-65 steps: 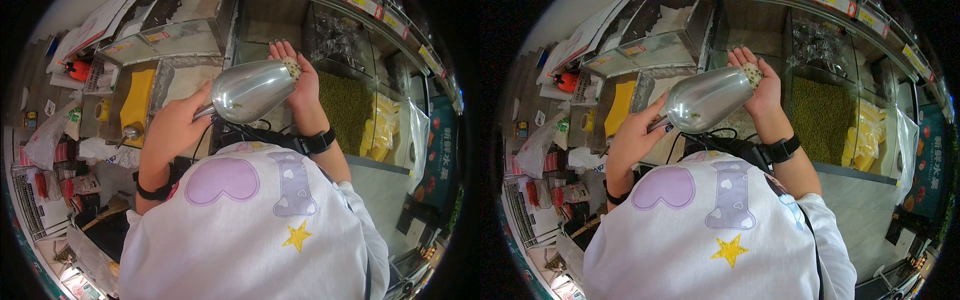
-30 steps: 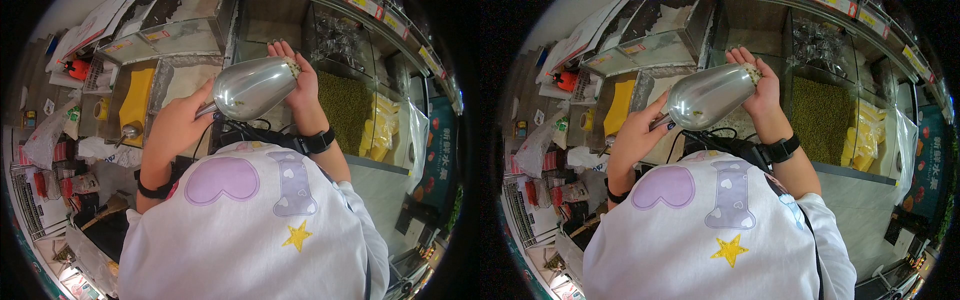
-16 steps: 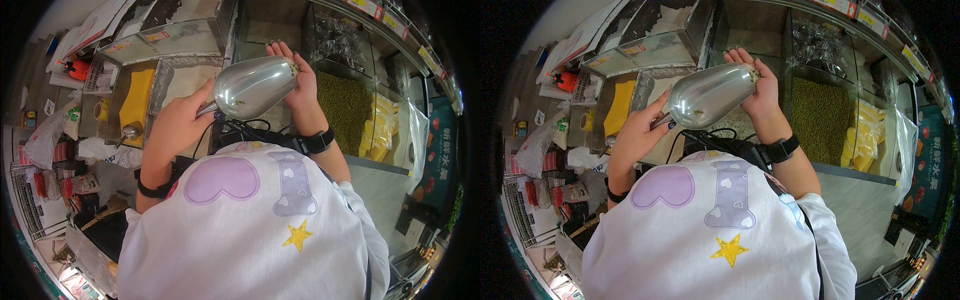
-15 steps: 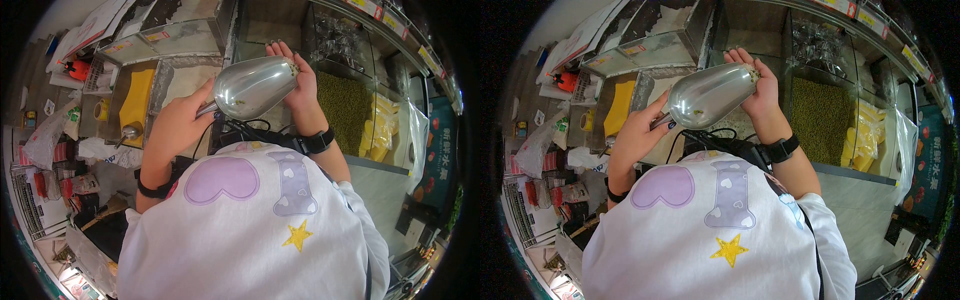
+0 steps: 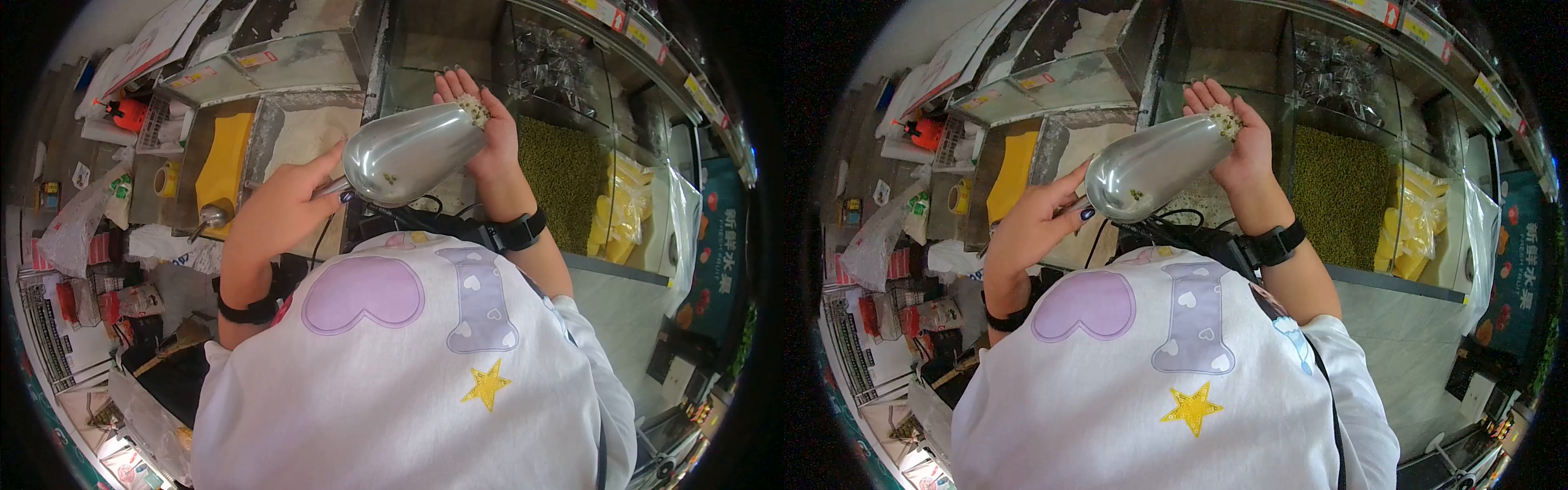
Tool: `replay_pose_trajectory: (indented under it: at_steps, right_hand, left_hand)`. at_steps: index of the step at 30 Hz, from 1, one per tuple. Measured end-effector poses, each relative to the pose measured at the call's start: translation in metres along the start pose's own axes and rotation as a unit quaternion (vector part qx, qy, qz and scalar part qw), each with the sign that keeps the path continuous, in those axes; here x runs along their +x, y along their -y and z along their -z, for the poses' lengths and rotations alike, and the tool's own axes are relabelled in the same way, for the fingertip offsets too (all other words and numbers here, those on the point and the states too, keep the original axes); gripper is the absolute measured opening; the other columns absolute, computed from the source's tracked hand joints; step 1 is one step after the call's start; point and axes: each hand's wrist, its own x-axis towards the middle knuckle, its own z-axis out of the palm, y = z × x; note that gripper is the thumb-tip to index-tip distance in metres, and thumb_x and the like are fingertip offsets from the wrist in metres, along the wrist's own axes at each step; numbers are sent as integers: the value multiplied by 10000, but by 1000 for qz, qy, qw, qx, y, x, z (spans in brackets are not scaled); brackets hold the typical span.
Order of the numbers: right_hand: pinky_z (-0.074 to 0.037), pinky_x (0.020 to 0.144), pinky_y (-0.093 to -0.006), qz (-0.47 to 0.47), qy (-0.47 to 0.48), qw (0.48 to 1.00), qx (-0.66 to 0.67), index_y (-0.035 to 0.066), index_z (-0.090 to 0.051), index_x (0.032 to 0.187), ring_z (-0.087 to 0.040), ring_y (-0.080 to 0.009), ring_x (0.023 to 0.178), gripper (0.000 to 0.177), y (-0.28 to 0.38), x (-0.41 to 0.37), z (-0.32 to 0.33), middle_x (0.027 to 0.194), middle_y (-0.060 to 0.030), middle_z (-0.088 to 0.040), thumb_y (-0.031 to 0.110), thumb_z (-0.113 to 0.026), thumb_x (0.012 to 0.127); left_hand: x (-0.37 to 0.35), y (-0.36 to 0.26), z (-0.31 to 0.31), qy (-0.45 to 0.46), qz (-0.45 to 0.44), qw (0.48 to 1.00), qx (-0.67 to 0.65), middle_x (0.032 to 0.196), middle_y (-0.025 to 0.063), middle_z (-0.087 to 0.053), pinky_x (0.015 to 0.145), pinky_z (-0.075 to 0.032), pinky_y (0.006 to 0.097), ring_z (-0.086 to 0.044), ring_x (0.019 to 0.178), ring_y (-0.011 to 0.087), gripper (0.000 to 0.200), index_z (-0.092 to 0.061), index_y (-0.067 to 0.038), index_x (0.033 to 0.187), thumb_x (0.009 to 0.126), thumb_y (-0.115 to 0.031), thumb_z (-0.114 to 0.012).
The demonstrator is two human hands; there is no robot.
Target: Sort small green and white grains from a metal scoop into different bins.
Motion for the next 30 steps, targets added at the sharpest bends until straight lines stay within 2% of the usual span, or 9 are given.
replay_pose_trajectory:
  at_steps: [5,11,15,18,20,23,30]
  right_hand:
    - [-351,1039,-413,-6,9,1000,8,-30,-392,1306,-422,-300,1248,441,1,3,6,1310,-171,-464,230,-288,965]
    - [-357,1035,-421,-1,15,1000,6,-34,-383,1311,-402,-308,1263,441,1,3,7,1333,-181,-437,224,-295,965]
    - [-352,1038,-422,-5,19,1000,9,-36,-377,1313,-390,-310,1273,442,2,3,9,1346,-184,-422,225,-301,965]
    - [-347,1042,-423,-3,22,1000,3,-35,-377,1314,-383,-309,1278,443,1,3,8,1350,-184,-418,228,-302,965]
    - [-343,1045,-424,2,19,1000,-4,-33,-377,1314,-380,-308,1281,443,1,2,7,1350,-185,-418,229,-302,966]
    - [-339,1047,-424,-2,19,1000,0,-31,-376,1316,-375,-307,1284,442,1,2,7,1350,-185,-418,226,-302,965]
    - [-335,1048,-426,2,12,1000,7,-26,-380,1311,-377,-307,1283,435,1,2,8,1341,-181,-429,220,-300,962]
  left_hand:
    - [-1,1,1,41,-4,998,-48,623,136,-494,568,-397,296,-456,552,174,628,-363,-60,1370,772,-49,-557]
    - [-3,-11,7,81,35,993,-72,601,99,-454,559,-379,288,-420,557,150,625,-362,-84,1376,779,-42,-544]
    - [-1,-6,4,80,31,994,-73,599,99,-462,564,-383,290,-431,562,150,628,-359,-94,1380,782,-50,-547]
    - [-1,-2,1,43,0,997,-61,612,124,-488,568,-391,297,-451,558,173,631,-366,-99,1375,777,-65,-563]
    - [-3,-9,4,43,24,998,24,635,162,-506,572,-397,307,-466,555,207,627,-383,-104,1364,771,-82,-584]
    - [-4,-4,2,12,3,1000,-4,655,187,-509,575,-400,314,-478,559,238,621,-398,-101,1351,763,-92,-600]
    - [-5,-2,4,16,13,1000,-7,673,202,-516,584,-405,325,-494,570,264,616,-405,-94,1343,765,-105,-618]
